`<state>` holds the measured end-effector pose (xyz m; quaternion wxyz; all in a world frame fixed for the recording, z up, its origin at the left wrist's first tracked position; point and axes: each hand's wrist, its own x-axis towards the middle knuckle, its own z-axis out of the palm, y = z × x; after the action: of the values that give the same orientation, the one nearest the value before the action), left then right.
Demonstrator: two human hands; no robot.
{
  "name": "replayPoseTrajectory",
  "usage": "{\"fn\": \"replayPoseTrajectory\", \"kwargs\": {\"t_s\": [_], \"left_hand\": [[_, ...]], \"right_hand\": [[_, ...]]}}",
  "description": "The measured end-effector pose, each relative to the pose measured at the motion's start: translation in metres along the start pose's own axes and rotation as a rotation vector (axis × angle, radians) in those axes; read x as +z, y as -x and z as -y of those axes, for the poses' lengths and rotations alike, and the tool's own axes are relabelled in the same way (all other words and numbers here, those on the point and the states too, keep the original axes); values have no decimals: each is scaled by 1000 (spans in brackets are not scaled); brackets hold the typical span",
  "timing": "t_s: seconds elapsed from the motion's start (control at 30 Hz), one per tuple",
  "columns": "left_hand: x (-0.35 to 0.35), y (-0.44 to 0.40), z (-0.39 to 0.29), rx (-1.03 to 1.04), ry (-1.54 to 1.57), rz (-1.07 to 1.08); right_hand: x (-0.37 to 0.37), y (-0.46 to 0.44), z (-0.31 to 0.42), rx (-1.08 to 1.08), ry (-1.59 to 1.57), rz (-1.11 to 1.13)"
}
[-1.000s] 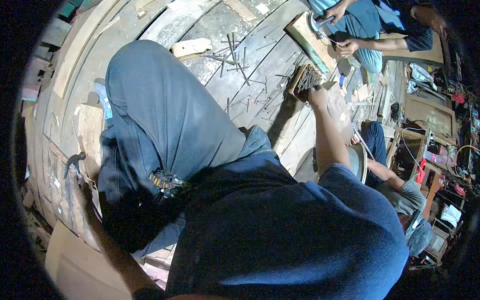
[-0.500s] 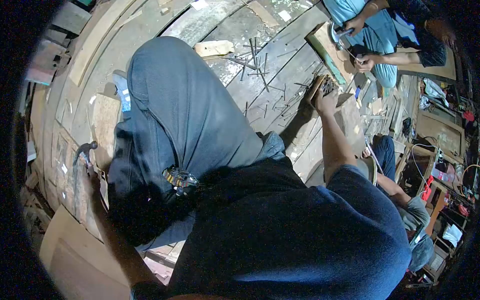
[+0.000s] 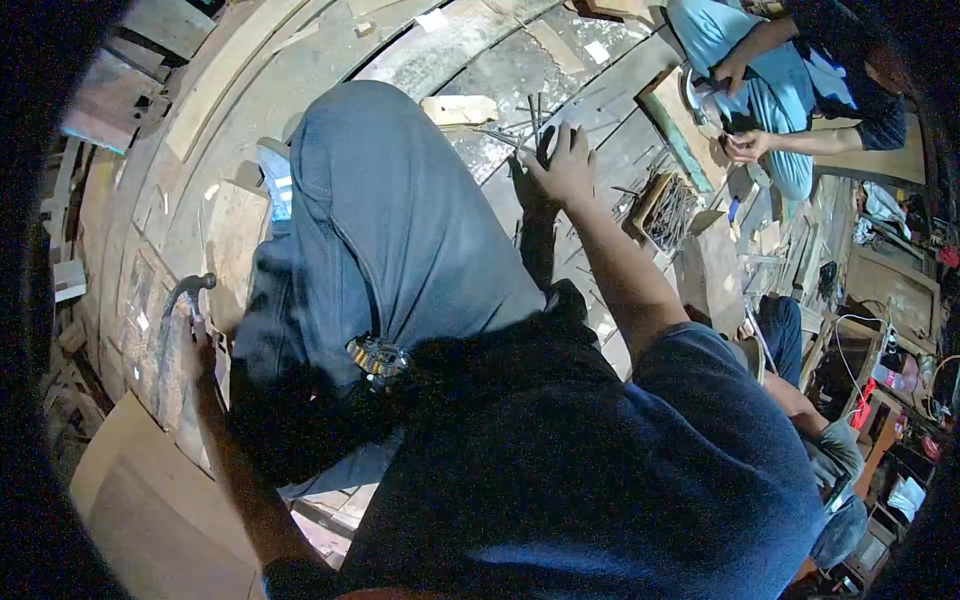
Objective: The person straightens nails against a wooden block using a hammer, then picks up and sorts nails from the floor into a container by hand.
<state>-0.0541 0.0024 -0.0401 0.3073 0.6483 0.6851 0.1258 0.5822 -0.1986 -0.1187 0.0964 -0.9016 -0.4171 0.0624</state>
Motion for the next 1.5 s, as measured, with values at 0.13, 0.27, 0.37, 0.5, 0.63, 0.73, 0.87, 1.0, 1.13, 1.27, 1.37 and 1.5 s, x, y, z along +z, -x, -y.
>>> {"fn": "replayPoseTrajectory", "kwargs": {"t_s": [0.13, 0.27, 0.37, 0.5, 0.63, 0.73, 0.87, 1.0, 1.13, 1.27, 1.37, 1.5], "left_hand": [[-3, 3, -9, -6, -95, 23], [-4, 2, -10, 36, -101, 8], [-3, 1, -5, 96, -168, -19], [-6, 0, -5, 40, -85, 68], [-1, 0, -3, 169, -84, 0], [-4, -1, -5, -36, -12, 89], [-5, -2, -4, -26, -60, 92], [-4, -3, 0, -8, -19, 63], [-4, -2, -1, 26, -58, 51], [-4, -3, 2, 33, -70, 50], [-3, -5, 5, 37, -58, 46], [-1, -6, 12, 39, -70, -3]], "right_hand": [[17, -8, 40, 52, 41, 39], [32, -10, 33, -122, -58, -38], [16, -9, 33, -246, -230, -114], [17, -12, 25, -210, -345, -63], [13, -2, 36, -177, -41, -250], [16, 1, 38, 23, -63, -97], [19, -5, 37, 34, -98, 3], [26, -6, 34, -10, -184, -1], [20, -6, 34, -199, -17, 17], [8, -8, 36, -241, 55, 186], [1, -12, 26, -295, 71, 292], [-5, -8, 3, -249, -273, 402]]}}
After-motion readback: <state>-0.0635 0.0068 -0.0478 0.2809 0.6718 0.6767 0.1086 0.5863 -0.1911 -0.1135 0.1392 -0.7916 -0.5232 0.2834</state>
